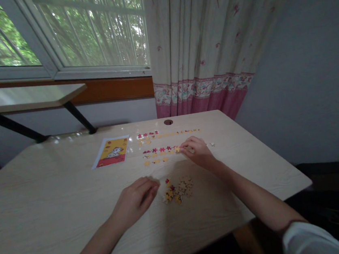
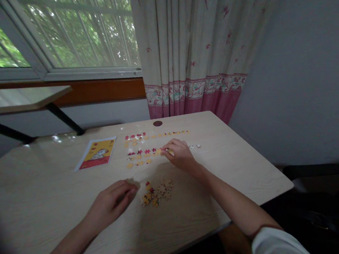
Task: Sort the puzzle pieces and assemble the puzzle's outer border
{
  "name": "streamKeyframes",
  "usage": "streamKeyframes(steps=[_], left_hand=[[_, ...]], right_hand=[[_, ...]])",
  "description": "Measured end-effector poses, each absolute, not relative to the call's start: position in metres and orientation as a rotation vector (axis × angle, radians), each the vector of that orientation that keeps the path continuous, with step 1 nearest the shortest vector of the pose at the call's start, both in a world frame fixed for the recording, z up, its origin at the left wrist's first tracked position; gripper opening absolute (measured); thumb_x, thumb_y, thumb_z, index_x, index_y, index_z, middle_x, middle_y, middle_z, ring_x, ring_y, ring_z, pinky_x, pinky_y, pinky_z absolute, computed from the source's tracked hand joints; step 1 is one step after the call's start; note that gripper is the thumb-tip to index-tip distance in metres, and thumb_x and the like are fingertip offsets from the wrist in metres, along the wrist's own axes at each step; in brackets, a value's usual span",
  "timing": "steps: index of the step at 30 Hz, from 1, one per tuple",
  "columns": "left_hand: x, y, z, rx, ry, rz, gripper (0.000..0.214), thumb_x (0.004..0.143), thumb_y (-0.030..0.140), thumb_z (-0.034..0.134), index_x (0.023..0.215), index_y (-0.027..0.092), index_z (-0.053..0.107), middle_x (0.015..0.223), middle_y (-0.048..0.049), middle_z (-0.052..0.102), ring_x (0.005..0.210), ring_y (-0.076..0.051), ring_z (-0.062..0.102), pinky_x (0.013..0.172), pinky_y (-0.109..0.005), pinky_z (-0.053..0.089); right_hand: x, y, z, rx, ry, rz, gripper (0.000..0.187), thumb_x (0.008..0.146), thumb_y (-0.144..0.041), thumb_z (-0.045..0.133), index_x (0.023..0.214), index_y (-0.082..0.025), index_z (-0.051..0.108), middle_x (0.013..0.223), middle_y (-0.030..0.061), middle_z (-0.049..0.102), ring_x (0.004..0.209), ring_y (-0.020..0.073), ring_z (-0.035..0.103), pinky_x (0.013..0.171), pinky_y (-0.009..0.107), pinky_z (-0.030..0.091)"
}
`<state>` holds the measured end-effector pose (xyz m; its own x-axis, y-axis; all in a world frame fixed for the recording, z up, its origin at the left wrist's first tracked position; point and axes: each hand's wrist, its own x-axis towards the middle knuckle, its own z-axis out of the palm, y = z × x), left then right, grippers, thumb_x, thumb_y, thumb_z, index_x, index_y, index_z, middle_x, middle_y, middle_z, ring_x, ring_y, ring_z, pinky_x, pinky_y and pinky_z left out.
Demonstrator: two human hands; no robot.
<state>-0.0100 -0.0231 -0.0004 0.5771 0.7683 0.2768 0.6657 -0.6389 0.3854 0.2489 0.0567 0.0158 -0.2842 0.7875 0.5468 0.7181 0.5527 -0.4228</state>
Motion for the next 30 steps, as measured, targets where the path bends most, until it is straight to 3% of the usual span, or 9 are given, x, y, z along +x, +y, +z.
streamKeyframes(steps=[5,12,16,21,30], left_hand=[[-0.009,-0.023,-0.001,2.557,1.183,0.649,0.02,0.09,0.025,0.039,0.091,0.021,0.058,0.084,-0.0035,0.062,0.078,-0.016,0.058,0.07,-0.027,0.048],[-0.008,-0.024,0.0,2.562,1.206,0.613,0.02,0.09,0.026,0.038,0.092,0.021,0.058,0.085,-0.0036,0.062,0.079,-0.016,0.058,0.071,-0.028,0.048],[-0.008,-0.024,0.001,2.563,1.195,0.634,0.021,0.09,0.026,0.039,0.092,0.021,0.059,0.085,-0.0037,0.062,0.078,-0.016,0.058,0.071,-0.027,0.048],[-0.009,-0.024,0.0,2.566,1.189,0.635,0.021,0.09,0.025,0.038,0.091,0.021,0.058,0.085,-0.0037,0.062,0.079,-0.016,0.058,0.071,-0.028,0.048],[-0.008,-0.024,-0.002,2.558,1.207,0.587,0.02,0.09,0.024,0.038,0.092,0.021,0.058,0.085,-0.004,0.061,0.081,-0.017,0.057,0.071,-0.028,0.047]], right_hand=[[0.239,0.067,-0.008,-1.332,-2.17,0.359,0.009,0.079,-0.024,0.06,0.081,-0.02,0.068,0.083,0.0025,0.063,0.08,0.0133,0.057,0.076,0.027,0.039],[0.239,0.07,-0.013,-1.369,-2.267,0.274,0.01,0.079,-0.023,0.06,0.082,-0.018,0.069,0.086,0.0047,0.063,0.083,0.0154,0.056,0.078,0.029,0.04],[0.237,0.056,-0.004,-1.095,-2.417,0.273,0.016,0.08,-0.019,0.059,0.093,-0.019,0.068,0.088,0.0046,0.062,0.083,0.0142,0.055,0.077,0.028,0.041],[0.228,0.038,0.004,-0.655,-2.708,0.422,0.027,0.083,-0.018,0.055,0.107,-0.028,0.063,0.099,0.0026,0.058,0.089,0.0123,0.053,0.084,0.027,0.04],[0.222,0.033,0.013,-0.686,-2.77,0.428,0.015,0.082,-0.015,0.055,0.093,-0.021,0.063,0.095,0.0037,0.06,0.089,0.0136,0.054,0.085,0.026,0.041]])
